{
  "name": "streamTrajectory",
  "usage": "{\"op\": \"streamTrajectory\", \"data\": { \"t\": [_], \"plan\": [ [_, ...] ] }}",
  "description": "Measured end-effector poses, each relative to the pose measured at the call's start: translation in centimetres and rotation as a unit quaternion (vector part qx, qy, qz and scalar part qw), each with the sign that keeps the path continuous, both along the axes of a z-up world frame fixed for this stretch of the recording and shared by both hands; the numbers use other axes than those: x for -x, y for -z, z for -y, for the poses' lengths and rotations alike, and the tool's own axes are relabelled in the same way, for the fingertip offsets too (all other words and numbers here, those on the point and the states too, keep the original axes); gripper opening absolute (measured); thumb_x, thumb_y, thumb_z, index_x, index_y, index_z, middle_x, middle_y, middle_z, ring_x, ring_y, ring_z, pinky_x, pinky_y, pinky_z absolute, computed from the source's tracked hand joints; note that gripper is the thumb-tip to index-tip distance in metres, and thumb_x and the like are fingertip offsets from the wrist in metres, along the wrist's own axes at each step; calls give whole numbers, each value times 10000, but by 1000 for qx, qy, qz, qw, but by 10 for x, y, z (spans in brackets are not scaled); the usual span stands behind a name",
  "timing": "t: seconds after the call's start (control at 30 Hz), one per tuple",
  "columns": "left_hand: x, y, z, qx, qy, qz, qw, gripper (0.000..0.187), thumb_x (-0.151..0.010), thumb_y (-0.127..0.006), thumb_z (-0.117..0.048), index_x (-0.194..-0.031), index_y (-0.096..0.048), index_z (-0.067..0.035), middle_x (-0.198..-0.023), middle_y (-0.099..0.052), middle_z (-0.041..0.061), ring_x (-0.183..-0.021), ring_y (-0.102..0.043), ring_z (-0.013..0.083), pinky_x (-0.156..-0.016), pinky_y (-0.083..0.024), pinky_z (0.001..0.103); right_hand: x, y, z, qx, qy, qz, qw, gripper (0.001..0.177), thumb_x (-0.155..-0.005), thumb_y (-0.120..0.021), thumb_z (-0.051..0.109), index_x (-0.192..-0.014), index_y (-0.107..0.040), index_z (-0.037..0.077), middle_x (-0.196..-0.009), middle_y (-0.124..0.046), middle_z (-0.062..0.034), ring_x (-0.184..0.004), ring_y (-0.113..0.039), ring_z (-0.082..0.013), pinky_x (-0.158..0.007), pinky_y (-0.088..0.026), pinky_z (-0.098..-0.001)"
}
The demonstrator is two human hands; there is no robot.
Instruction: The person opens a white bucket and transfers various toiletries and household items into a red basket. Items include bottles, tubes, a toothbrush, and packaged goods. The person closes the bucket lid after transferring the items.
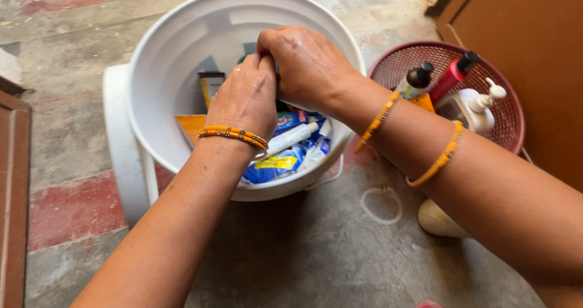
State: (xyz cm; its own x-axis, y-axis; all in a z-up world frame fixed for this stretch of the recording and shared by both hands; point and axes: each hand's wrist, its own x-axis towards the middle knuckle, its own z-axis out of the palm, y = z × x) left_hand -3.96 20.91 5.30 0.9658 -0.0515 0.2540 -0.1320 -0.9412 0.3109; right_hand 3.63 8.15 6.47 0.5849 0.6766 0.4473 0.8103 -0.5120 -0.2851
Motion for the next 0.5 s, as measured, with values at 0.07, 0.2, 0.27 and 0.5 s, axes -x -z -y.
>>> {"op": "streamTrajectory", "data": {
  "t": [0.07,0.2,0.27,0.5],
  "plan": [
    [-2,4,-13,-13,-24,-45,999,324,-938,-535,-14,-1260,-558,-28,-1251,-606,181,-1188,-595,372,-948,-528,491,-7,4,-17,44,7,-35,998,200,-779,-745,104,-972,-726,54,-953,-729,-190,-943,-685,-401,-809,-544,-484],
    [-5,17,-36,0,-23,-122,992,419,-895,-524,34,-1300,-555,-68,-1285,-606,175,-1208,-582,376,-951,-510,493,-19,10,-40,134,-9,-97,986,272,-757,-758,120,-1027,-744,90,-989,-741,-163,-965,-698,-364,-832,-557,-450],
    [-9,25,-44,10,-9,-170,985,450,-887,-523,54,-1307,-579,-98,-1296,-618,172,-1219,-589,370,-995,-501,471,-24,12,-47,188,-36,-136,972,294,-739,-777,136,-1030,-757,97,-1007,-754,-140,-978,-709,-337,-845,-564,-424],
    [-33,61,-53,-3,-16,-306,952,343,-894,-619,-43,-1234,-657,-54,-1317,-642,186,-1254,-606,337,-1046,-502,425,-41,29,-73,349,37,-289,890,470,-700,-894,297,-1121,-752,144,-1090,-753,-103,-1023,-728,-280,-895,-573,-390]
  ]
}}
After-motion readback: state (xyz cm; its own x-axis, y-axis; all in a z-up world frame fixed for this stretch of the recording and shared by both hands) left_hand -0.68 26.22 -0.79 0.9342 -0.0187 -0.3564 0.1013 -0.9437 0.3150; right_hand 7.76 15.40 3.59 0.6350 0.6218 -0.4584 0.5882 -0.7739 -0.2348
